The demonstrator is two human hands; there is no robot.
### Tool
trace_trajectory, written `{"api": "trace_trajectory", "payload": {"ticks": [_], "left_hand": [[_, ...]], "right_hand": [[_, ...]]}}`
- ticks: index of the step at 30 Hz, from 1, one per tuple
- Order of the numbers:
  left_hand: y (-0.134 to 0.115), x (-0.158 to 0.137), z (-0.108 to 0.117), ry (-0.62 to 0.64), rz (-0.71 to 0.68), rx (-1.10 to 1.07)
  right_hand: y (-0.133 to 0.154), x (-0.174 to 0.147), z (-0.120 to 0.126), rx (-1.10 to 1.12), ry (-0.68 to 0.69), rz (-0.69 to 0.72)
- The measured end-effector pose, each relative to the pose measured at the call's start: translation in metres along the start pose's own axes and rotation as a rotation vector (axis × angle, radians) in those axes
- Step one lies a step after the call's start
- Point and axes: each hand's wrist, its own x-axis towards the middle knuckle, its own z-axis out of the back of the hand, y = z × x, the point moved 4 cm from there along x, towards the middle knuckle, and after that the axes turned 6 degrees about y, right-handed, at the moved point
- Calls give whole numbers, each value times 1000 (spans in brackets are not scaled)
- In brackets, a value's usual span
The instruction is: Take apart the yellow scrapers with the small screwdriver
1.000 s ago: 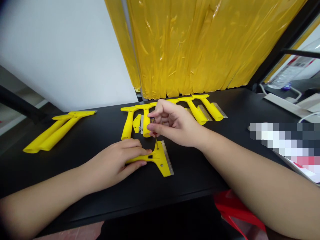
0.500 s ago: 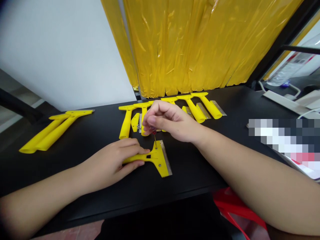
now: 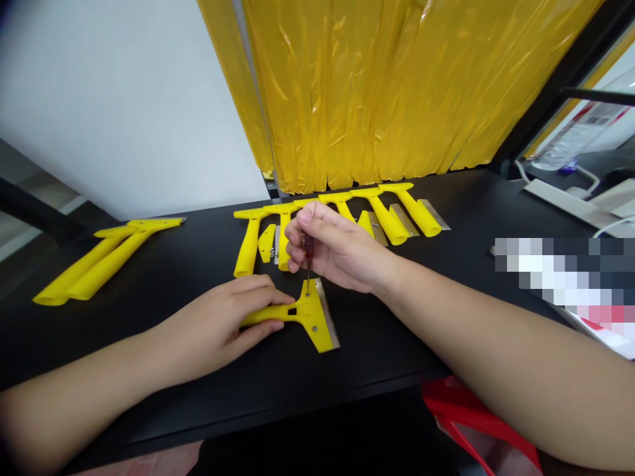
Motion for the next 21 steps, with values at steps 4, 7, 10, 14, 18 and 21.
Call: {"api": "trace_trajectory", "payload": {"ticks": [4, 7, 10, 14, 18, 21], "left_hand": [[0, 1, 0, 4, 2, 4], [1, 1, 0, 4, 10, 0], [0, 0, 0, 8, 19, -7], [0, -1, 0, 13, 36, -8], [1, -1, 0, 7, 43, -20], [1, -2, 0, -3, 45, -39]], "right_hand": [[0, 3, 2, -49, 25, -28], [0, 2, -3, -21, 81, -68], [2, -1, -8, 15, 75, -37], [4, -4, -10, -6, 63, 9], [5, -1, -10, -71, 129, 11], [4, -1, -13, -98, 217, -11]]}}
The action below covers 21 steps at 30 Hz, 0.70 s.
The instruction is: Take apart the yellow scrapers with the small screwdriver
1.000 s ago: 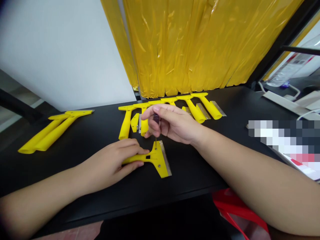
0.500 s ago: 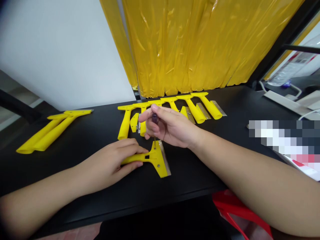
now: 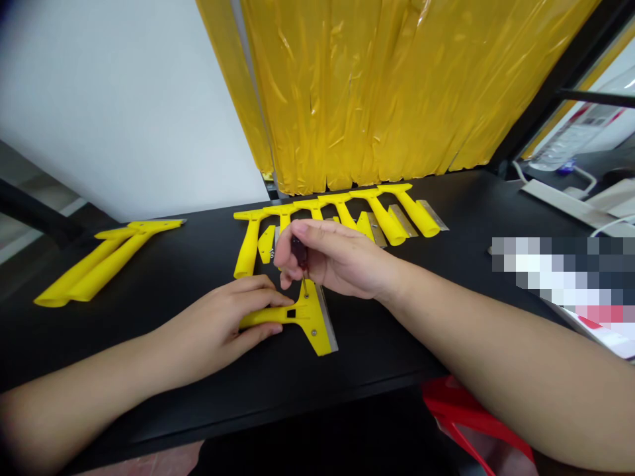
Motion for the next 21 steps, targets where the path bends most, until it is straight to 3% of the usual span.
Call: {"api": "trace_trajectory", "payload": {"ticks": [2, 7, 15, 21], "left_hand": [[0, 0, 0, -3, 2, -12], [0, -1, -1, -7, 11, -35], [-1, -2, 3, -34, 37, -67], [-3, -3, 3, -38, 50, -116]], "right_hand": [[0, -1, -3, 17, 23, -16], [3, -5, -6, 25, -79, -29], [5, 0, -8, -37, 3, 8], [11, -6, -12, -10, -128, -21]]}}
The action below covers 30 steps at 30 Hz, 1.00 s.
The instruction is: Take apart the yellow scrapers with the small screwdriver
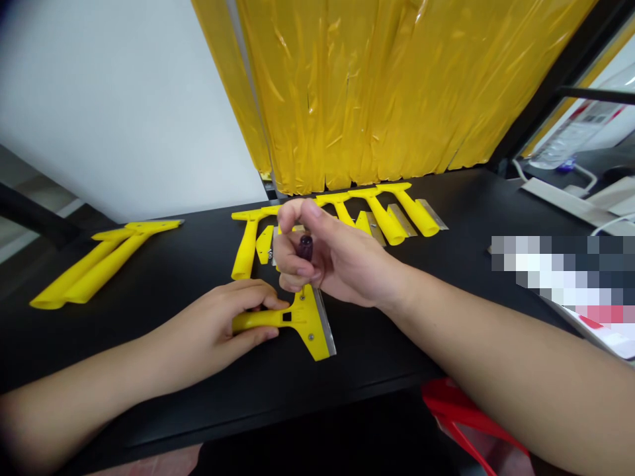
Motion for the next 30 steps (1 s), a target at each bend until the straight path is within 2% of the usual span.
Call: {"api": "trace_trajectory", "payload": {"ticks": [4, 9, 19, 26, 30], "left_hand": [[-3, 0, 1, -12, -1, -14], [-4, -1, 1, -9, -5, -44], [-6, -2, 0, -6, -1, -62], [-6, 0, 1, -11, -16, 3], [-5, -1, 1, -37, -13, 15]], "right_hand": [[19, -2, 5, -5, -83, 81], [39, -5, 14, -62, -112, 150], [36, -7, 14, -88, -103, 136], [34, -3, 23, -153, -127, 106], [26, 0, 28, -293, -101, -20]]}}
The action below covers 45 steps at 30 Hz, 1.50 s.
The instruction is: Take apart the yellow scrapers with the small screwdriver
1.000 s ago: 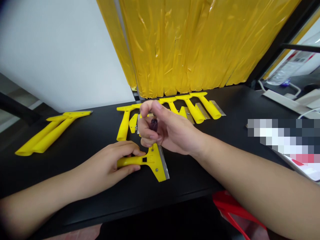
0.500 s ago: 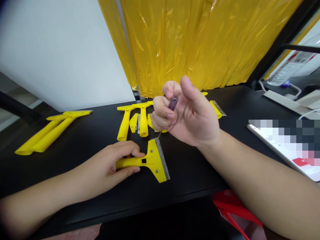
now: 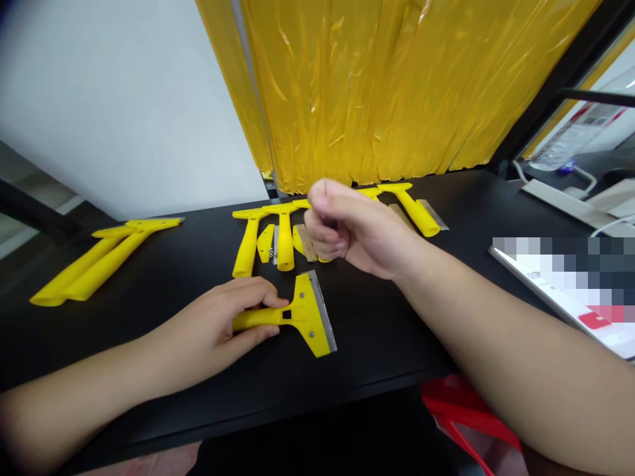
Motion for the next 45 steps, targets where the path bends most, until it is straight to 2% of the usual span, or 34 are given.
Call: {"api": "trace_trajectory", "payload": {"ticks": [5, 7, 10, 13, 23, 31, 40, 45], "left_hand": [[1, -1, 0, -28, 23, 6], [2, -1, 0, -28, 25, 3], [1, -2, 0, -33, 20, -1], [1, -2, 0, -34, 24, -3], [0, -1, 0, -8, 48, -9], [0, -2, 1, -12, 20, -14], [-2, -1, -2, -31, 0, 35], [-3, -2, -3, -51, -25, 44]], "right_hand": [[-4, -4, 7, -672, -101, -144], [-7, -6, 8, -770, -74, -204], [-14, -8, 8, -694, 32, -307], [-19, -8, 7, -611, 83, -363], [-17, -8, 7, -590, 108, -428], [-17, -6, 7, -469, 124, -448], [-19, -2, -1, -650, 85, -422], [-24, -1, 0, -648, 77, -491]]}}
